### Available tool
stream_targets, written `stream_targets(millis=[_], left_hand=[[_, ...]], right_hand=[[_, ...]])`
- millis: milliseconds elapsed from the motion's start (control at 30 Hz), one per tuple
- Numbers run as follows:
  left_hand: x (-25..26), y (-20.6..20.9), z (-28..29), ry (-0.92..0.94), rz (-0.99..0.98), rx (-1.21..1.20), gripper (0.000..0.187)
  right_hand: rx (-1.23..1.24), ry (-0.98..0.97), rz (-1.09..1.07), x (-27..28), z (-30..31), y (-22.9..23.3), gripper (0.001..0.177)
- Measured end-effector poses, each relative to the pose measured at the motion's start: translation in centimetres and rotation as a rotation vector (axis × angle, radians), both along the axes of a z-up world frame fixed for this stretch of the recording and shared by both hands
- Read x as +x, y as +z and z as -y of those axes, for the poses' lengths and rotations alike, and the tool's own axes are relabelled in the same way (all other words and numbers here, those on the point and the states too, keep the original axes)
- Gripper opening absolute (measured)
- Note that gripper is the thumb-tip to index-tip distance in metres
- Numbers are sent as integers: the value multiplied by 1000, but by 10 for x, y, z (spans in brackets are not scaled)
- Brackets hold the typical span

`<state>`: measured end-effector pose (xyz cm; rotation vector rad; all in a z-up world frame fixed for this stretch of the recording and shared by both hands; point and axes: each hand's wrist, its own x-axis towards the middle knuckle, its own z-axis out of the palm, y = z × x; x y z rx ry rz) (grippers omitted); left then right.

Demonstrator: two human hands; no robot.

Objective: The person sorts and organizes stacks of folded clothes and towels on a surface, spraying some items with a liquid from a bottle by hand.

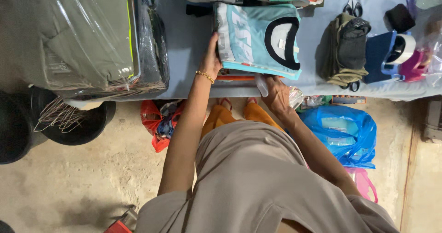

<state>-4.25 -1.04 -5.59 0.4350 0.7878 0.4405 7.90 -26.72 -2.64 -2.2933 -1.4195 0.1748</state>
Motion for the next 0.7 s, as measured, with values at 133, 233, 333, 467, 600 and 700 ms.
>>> stream_targets(millis=[133,233,333,467,600,700], left_hand=[[-25,-75,20,278,8,215,39],[-50,-89,41,-27,-851,953,32],[-59,-82,53,7,-1023,1285,36],[-56,-87,49,-95,-1040,1253,19],[-44,-94,39,-37,-582,1151,37],[-37,-78,30,-14,-1,187,46]], right_hand=[[67,1,-54,-8,-1,-3,28],[105,-2,-88,-10,-4,5,30],[102,-3,-107,-9,-6,9,30],[106,8,-103,-8,-6,10,30],[118,-6,-114,-9,-9,19,31],[138,-5,-125,-12,-9,33,33]])
